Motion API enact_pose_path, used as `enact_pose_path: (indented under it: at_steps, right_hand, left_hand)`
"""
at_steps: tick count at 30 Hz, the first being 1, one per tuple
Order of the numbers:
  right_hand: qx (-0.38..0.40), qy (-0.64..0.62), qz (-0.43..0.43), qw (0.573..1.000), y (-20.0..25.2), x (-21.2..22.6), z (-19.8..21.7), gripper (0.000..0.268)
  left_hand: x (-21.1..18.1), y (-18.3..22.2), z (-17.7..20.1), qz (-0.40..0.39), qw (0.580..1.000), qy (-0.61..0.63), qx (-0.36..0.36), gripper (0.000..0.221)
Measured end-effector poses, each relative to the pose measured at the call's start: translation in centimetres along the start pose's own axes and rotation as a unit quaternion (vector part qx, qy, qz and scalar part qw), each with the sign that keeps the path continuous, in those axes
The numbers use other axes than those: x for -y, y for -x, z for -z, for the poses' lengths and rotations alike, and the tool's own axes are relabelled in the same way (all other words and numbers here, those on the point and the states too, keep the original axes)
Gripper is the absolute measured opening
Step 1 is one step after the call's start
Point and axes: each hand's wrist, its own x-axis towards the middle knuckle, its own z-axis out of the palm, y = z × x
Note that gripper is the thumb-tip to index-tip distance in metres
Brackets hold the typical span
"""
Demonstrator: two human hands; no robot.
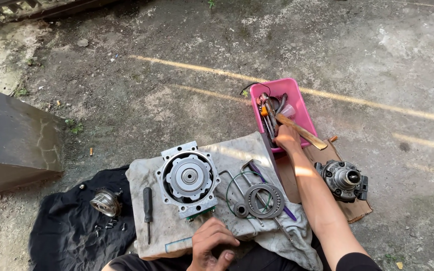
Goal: Assembling internal components of a mechanical housing by hand and with a small tool
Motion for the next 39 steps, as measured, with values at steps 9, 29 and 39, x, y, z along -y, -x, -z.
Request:
enact_pose_path:
  at_steps: [9,29,39]
  right_hand:
    - [0.025,0.005,0.007,1.000,1.6,0.3,0.7,0.033]
    - [0.098,-0.749,0.085,0.650,10.7,-3.0,5.3,0.018]
    - [0.240,-0.781,0.192,0.544,28.5,-0.6,7.6,0.034]
  left_hand:
    - [0.9,0.7,-1.0,0.043,0.999,0.007,0.016,0.031]
    - [-1.6,-5.1,-4.8,0.167,0.986,-0.002,-0.017,0.016]
    - [-5.3,-8.8,-4.9,0.230,0.970,0.023,-0.071,0.050]
